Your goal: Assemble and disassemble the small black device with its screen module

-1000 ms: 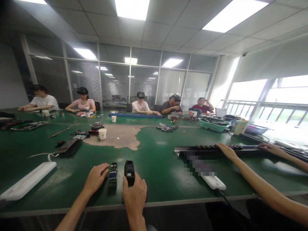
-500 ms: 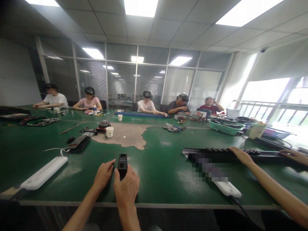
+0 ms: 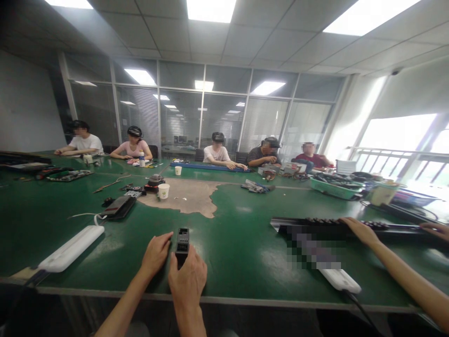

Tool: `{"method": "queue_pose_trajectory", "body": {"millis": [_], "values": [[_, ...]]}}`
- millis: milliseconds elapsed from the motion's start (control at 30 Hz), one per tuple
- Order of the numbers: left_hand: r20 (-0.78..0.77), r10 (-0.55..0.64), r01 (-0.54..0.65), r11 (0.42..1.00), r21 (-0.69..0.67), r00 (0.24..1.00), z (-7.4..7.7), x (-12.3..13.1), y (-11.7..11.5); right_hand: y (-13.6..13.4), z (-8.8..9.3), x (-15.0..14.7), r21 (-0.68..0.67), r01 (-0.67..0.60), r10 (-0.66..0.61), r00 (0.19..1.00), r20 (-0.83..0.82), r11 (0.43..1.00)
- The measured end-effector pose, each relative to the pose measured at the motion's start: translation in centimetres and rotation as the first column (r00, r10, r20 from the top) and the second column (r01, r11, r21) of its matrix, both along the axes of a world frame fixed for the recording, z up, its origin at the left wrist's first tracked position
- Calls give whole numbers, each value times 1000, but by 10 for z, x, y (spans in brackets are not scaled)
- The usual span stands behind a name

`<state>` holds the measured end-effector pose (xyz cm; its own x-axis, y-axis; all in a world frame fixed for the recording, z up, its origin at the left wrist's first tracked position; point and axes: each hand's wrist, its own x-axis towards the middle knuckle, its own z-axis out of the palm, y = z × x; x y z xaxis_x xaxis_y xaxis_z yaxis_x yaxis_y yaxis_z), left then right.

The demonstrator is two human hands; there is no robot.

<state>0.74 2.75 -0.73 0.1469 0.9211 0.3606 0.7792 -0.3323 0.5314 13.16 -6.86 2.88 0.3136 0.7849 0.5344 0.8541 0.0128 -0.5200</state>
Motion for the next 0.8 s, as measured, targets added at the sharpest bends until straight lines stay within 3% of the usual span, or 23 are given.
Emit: {"method": "queue_pose_trajectory", "body": {"millis": [167,433,800], "values": [[-2,6,-6,1000,-4,1000,2,0,-1,-4,0,-1,-4,11,-10,998,55,1000],[-25,12,-13,1000,-20,1000,3,1,-1,0,-23,5,-4,26,-25,998,64,1000],[-29,-4,5,1000,13,1000,10,4,-6,-2,-31,5,21,25,-27,995,101,999]]}}
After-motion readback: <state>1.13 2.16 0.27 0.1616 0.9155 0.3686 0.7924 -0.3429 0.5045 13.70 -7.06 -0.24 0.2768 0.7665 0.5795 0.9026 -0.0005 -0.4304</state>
